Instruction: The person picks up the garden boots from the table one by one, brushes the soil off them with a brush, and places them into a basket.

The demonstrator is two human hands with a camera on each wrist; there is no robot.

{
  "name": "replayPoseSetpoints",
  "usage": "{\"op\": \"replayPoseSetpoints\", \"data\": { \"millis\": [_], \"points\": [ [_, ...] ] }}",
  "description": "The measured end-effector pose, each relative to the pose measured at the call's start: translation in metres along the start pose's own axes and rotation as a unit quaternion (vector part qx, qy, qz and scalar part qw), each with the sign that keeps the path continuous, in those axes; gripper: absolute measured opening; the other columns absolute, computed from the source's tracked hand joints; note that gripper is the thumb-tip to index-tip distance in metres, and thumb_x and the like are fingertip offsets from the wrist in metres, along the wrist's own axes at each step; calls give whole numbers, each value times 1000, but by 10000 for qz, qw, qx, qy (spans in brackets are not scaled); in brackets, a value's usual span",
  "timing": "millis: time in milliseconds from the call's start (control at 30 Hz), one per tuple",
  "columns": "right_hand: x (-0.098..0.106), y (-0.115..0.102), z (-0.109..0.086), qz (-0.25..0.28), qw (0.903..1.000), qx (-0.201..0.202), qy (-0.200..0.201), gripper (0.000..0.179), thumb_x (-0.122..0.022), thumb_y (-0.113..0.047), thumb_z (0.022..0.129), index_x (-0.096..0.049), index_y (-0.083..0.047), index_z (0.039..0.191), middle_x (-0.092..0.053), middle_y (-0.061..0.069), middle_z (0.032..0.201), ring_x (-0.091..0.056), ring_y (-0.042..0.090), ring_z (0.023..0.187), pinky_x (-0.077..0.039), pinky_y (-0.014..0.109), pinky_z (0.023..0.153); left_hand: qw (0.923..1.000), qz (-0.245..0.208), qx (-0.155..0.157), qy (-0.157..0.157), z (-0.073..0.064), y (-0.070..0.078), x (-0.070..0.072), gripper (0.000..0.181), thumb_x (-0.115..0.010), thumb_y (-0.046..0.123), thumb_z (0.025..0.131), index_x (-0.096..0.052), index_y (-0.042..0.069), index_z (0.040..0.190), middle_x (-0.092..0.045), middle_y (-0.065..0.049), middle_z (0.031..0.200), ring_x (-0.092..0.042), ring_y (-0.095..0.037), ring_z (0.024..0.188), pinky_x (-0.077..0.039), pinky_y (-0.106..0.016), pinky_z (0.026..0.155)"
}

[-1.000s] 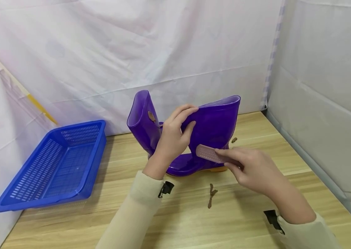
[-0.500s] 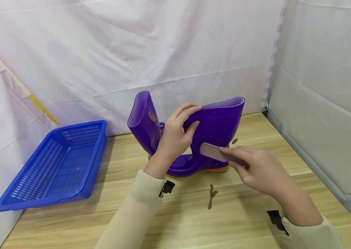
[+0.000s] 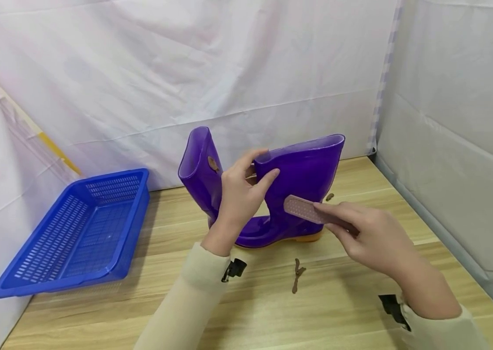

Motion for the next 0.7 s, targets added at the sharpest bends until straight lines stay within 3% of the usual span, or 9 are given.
{"op": "replayPoseSetpoints", "data": {
  "millis": [133, 467, 600, 700],
  "points": [
    [9, 1, 1, 41, 9995, 46, 311, 55, -53, -54, 108, -82, -8, 117, -83, 4, 102, -66, -16, 100, -49, 5, 83, 9992, 271, -207, 209, 0, 9, 0, 32, -80, 14, 96, -74, 4, 126, -79, -12, 118, -79, -21, 100, -59, -11, 80],
    [28, -4, 2, 280, 9976, 225, 587, 53, -59, -48, 108, -81, 0, 115, -82, 5, 97, -58, -12, 84, -45, 7, 70, 9961, 443, -697, 303, -1, 32, -2, 21, -79, 11, 96, -77, 4, 116, -80, -10, 111, -76, -18, 94, -56, -11, 78],
    [35, -5, 2, 748, 9940, 313, 731, 51, -65, -41, 106, -79, 7, 113, -82, 5, 102, -58, -9, 82, -45, 8, 65, 9930, 592, -1003, 185, -1, 45, 0, 18, -77, 7, 96, -77, 3, 114, -77, -10, 111, -74, -19, 98, -57, -15, 84],
    [38, -4, 1, 907, 9920, 340, 807, 50, -68, -39, 104, -79, 9, 111, -82, 3, 104, -61, -8, 83, -46, 8, 63, 9890, 944, -1133, -61, -2, 54, -1, 19, -74, 4, 97, -77, 4, 116, -74, -10, 117, -74, -19, 100, -58, -17, 85]
  ]
}}
Point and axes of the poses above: each hand's wrist, its own z-axis towards the middle knuckle, its own x-axis out of the back of the hand, y = z × x, the point moved 8 cm from there along z, towards the middle knuckle
